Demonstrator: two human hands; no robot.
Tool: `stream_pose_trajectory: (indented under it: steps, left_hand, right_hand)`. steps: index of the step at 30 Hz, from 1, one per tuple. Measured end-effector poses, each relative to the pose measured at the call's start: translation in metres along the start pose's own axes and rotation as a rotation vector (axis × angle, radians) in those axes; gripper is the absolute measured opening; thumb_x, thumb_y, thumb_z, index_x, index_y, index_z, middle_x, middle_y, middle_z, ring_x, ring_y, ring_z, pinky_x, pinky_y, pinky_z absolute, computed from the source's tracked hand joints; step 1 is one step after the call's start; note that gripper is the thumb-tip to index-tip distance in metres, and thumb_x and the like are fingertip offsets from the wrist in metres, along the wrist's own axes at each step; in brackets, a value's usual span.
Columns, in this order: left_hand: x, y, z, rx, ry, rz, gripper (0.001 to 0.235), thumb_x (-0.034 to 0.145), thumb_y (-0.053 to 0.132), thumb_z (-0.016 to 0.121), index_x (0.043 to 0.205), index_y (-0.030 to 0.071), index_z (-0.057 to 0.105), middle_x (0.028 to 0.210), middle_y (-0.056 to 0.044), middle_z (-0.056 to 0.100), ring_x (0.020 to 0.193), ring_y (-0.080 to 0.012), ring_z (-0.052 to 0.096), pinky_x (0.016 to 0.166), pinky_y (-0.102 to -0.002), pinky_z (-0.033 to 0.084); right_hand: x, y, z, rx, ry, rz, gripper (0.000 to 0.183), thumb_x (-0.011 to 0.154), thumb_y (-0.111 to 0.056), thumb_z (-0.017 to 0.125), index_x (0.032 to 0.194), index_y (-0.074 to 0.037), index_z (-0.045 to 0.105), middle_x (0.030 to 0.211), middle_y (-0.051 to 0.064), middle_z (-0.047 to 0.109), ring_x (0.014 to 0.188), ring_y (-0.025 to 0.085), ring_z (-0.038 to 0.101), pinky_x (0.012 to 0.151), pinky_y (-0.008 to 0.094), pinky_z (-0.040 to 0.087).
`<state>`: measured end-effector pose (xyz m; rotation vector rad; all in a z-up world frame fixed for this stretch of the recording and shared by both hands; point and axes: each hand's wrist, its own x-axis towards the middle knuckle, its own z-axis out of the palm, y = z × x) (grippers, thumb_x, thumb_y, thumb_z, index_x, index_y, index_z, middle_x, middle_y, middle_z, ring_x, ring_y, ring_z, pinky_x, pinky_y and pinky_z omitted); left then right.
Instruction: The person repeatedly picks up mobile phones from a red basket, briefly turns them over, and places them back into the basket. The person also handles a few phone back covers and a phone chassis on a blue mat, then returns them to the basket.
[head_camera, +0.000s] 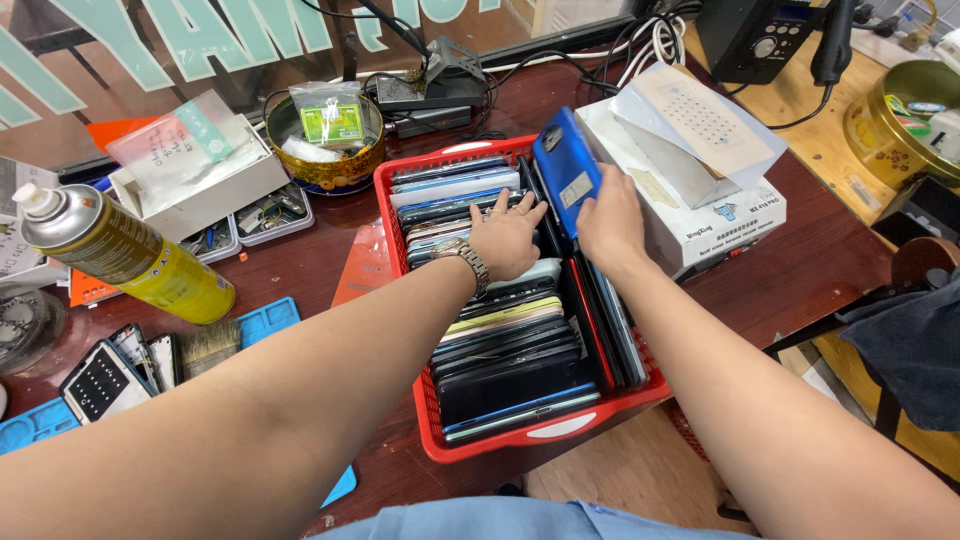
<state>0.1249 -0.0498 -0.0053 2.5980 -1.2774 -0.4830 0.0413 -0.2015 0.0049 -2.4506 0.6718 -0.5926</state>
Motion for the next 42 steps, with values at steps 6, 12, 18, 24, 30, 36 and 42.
stream_pose_trajectory:
  steps: [6, 12, 18, 24, 30, 36, 42]
  left_hand:
    - [-0.001, 0.000, 0.002, 0.005, -0.012, -0.008, 0.079, 0.092, 0.027, 0.058, 0.162, 0.019, 0.021, 0.169, -0.007, 0.019, 0.157, -0.0390, 0.007, 0.117, -0.076, 0.010]
    - [0.001, -0.004, 0.001, -0.017, -0.016, -0.008, 0.078, 0.092, 0.025, 0.057, 0.161, 0.020, 0.022, 0.169, -0.005, 0.020, 0.157, -0.0364, 0.006, 0.117, -0.075, 0.008]
    - [-0.004, -0.003, 0.007, -0.070, 0.089, -0.008, 0.075, 0.089, 0.020, 0.059, 0.158, 0.016, 0.032, 0.166, -0.007, 0.028, 0.156, -0.0361, 0.013, 0.119, -0.072, 0.012]
    - [-0.010, 0.005, -0.005, -0.098, 0.197, 0.027, 0.061, 0.086, 0.018, 0.060, 0.145, 0.011, 0.050, 0.154, -0.012, 0.045, 0.148, -0.0395, 0.026, 0.115, -0.069, 0.019]
    - [0.005, 0.014, -0.017, -0.317, 0.397, -0.231, 0.029, 0.095, 0.026, 0.057, 0.105, 0.005, 0.074, 0.107, -0.022, 0.075, 0.106, -0.0405, 0.070, 0.096, -0.049, 0.054]
    - [0.051, 0.008, -0.021, -0.200, 0.243, -0.178, 0.043, 0.083, 0.035, 0.072, 0.105, -0.002, 0.074, 0.107, -0.028, 0.072, 0.105, -0.0396, 0.070, 0.094, -0.047, 0.055]
    - [0.066, 0.014, -0.030, -0.278, 0.081, -0.209, 0.041, 0.081, 0.038, 0.069, 0.082, -0.001, 0.081, 0.080, -0.016, 0.080, 0.086, -0.0277, 0.079, 0.087, -0.038, 0.060]
  right_hand:
    - [-0.010, 0.007, 0.017, -0.053, -0.047, -0.058, 0.048, 0.090, -0.003, 0.058, 0.137, 0.000, 0.052, 0.128, 0.026, 0.056, 0.119, 0.045, 0.056, 0.103, 0.050, 0.045]
    - [0.004, -0.002, 0.009, -0.175, -0.231, -0.039, 0.051, 0.089, -0.016, 0.068, 0.137, -0.001, 0.056, 0.127, 0.028, 0.056, 0.119, 0.045, 0.056, 0.103, 0.050, 0.045]
    - [-0.001, -0.001, -0.002, -0.199, -0.222, -0.114, 0.047, 0.085, -0.013, 0.070, 0.131, -0.003, 0.066, 0.120, 0.026, 0.065, 0.116, 0.044, 0.062, 0.102, 0.049, 0.049]
    - [-0.009, -0.009, -0.011, -0.171, -0.306, -0.039, 0.035, 0.090, -0.013, 0.067, 0.124, -0.004, 0.069, 0.118, 0.026, 0.069, 0.115, 0.041, 0.066, 0.104, 0.047, 0.051]
    - [-0.005, -0.019, -0.015, -0.096, -0.231, -0.061, 0.048, 0.080, -0.011, 0.074, 0.123, -0.004, 0.054, 0.119, 0.023, 0.066, 0.115, 0.042, 0.061, 0.099, 0.050, 0.047]
    - [-0.007, -0.017, -0.015, -0.095, -0.198, -0.043, 0.046, 0.084, -0.010, 0.070, 0.125, -0.006, 0.049, 0.121, 0.023, 0.065, 0.118, 0.042, 0.060, 0.099, 0.051, 0.047]
    - [-0.012, -0.013, -0.024, -0.059, -0.235, -0.074, 0.066, 0.083, -0.007, 0.068, 0.143, -0.014, 0.042, 0.123, 0.022, 0.062, 0.117, 0.043, 0.059, 0.098, 0.053, 0.046]
